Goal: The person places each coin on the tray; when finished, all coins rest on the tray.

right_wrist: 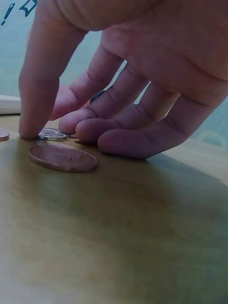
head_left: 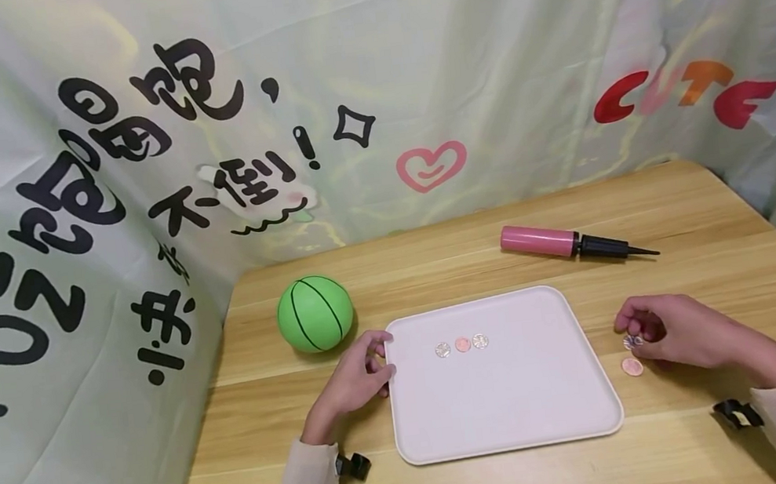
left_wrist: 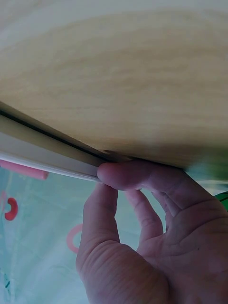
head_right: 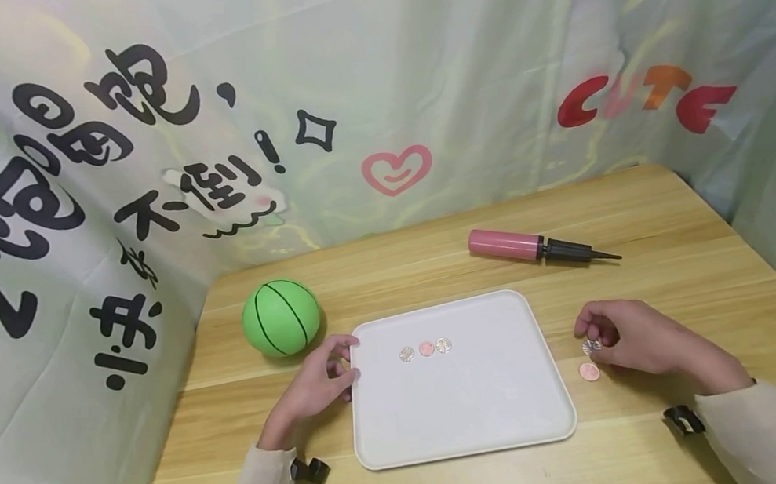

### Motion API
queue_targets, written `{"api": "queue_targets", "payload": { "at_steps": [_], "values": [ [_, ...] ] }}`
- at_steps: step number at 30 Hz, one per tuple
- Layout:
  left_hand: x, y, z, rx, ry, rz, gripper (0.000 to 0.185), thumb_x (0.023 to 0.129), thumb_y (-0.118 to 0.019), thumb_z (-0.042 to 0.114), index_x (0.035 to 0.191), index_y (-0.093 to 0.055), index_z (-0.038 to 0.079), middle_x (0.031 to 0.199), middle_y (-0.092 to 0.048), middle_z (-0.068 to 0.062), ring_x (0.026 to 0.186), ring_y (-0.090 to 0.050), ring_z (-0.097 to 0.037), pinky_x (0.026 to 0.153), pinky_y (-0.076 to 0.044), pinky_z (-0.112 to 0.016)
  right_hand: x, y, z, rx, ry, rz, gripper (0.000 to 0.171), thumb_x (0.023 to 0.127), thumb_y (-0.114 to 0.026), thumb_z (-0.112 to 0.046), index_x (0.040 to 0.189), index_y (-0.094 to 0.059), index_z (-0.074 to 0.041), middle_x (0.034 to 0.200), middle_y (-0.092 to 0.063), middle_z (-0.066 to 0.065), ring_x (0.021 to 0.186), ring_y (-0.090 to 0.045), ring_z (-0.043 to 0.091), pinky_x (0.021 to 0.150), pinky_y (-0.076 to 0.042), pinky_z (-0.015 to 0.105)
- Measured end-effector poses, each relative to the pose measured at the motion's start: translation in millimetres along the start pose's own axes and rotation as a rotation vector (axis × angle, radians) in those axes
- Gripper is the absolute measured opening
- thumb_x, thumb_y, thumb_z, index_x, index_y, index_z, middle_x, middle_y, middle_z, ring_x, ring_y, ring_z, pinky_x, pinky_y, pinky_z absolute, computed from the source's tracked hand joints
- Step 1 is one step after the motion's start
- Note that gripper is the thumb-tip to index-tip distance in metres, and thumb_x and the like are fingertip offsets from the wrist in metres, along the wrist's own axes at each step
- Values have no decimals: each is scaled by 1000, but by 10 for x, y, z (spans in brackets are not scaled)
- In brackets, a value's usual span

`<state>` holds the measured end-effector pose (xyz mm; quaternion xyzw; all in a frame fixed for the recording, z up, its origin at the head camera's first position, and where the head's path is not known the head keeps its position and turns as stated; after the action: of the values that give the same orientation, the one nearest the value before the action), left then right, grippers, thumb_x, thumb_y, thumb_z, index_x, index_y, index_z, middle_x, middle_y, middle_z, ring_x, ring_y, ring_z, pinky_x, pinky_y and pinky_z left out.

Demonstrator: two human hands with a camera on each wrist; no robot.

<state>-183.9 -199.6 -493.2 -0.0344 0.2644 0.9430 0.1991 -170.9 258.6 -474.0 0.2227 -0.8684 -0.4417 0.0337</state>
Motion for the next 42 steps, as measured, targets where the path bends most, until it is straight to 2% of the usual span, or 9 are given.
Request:
{"api": "queue_targets", "payload": {
  "at_steps": [13, 18, 21, 25, 29, 35, 42],
  "values": [
    [10, -3, 7, 28, -7, -5, 46, 95, -65, 0, 138, -49, 6, 115, -51, -17, 63, -64, -17, 59, -63, -31, 37, -23, -1, -25, -31, -43, 27, 81, -82, -7, 103, -68, -9, 86, -59, -3, 75, -48, 1, 60, -44, 18],
    [13, -5, 5, 31, -10, -6, 46, 95, -65, 1, 138, -49, 6, 115, -51, -17, 62, -64, -16, 59, -63, -30, 42, -27, 20, 15, -68, -81, 20, 83, -79, -5, 99, -68, -10, 82, -55, -2, 69, -48, 2, 57, -42, 18],
    [18, -6, 5, 27, -17, -7, 46, 95, -65, 0, 138, -49, 5, 115, -51, -17, 62, -64, -16, 59, -62, -30, 42, -9, 33, 3, -61, -62, 21, 82, -80, -8, 98, -67, -11, 82, -55, -2, 69, -48, 2, 57, -43, 19],
    [19, -12, 0, 22, -9, -10, 46, 95, -66, 0, 138, -49, 5, 115, -51, -18, 62, -64, -15, 59, -62, -29, 39, 30, 58, -29, -48, 11, 27, 80, -83, -12, 99, -65, -12, 85, -58, -3, 74, -49, 1, 61, -45, 18],
    [10, -14, 0, 12, 3, -7, 46, 95, -66, 0, 138, -50, 6, 114, -51, -19, 63, -63, -17, 59, -62, -29, 49, 39, 59, -24, -42, 41, 24, 82, -82, -12, 99, -65, -13, 87, -61, -4, 75, -50, -1, 62, -47, 18],
    [1, -7, 18, 4, -2, 4, 46, 94, -67, -1, 137, -51, 6, 114, -51, -20, 63, -63, -19, 58, -62, -31, 106, 50, 29, -26, -58, 6, 23, 83, -80, -8, 101, -66, -10, 88, -62, -3, 77, -51, 3, 62, -48, 18],
    [3, -4, 11, -4, -3, 1, 47, 94, -67, 0, 138, -51, 6, 114, -51, -19, 63, -63, -19, 58, -62, -31, 115, 49, 44, -40, -67, -21, 24, 84, -81, -11, 104, -67, -8, 90, -63, -3, 78, -51, 2, 64, -49, 18]
  ]
}}
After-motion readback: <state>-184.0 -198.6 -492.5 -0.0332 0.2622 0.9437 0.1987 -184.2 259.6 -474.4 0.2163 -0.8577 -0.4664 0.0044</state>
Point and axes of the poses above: each hand's wrist, its own x-axis towards the middle knuckle, its own y-axis out of the back of the hand, z = x × y, the point moved 6 cm from there along x, towards the middle knuckle
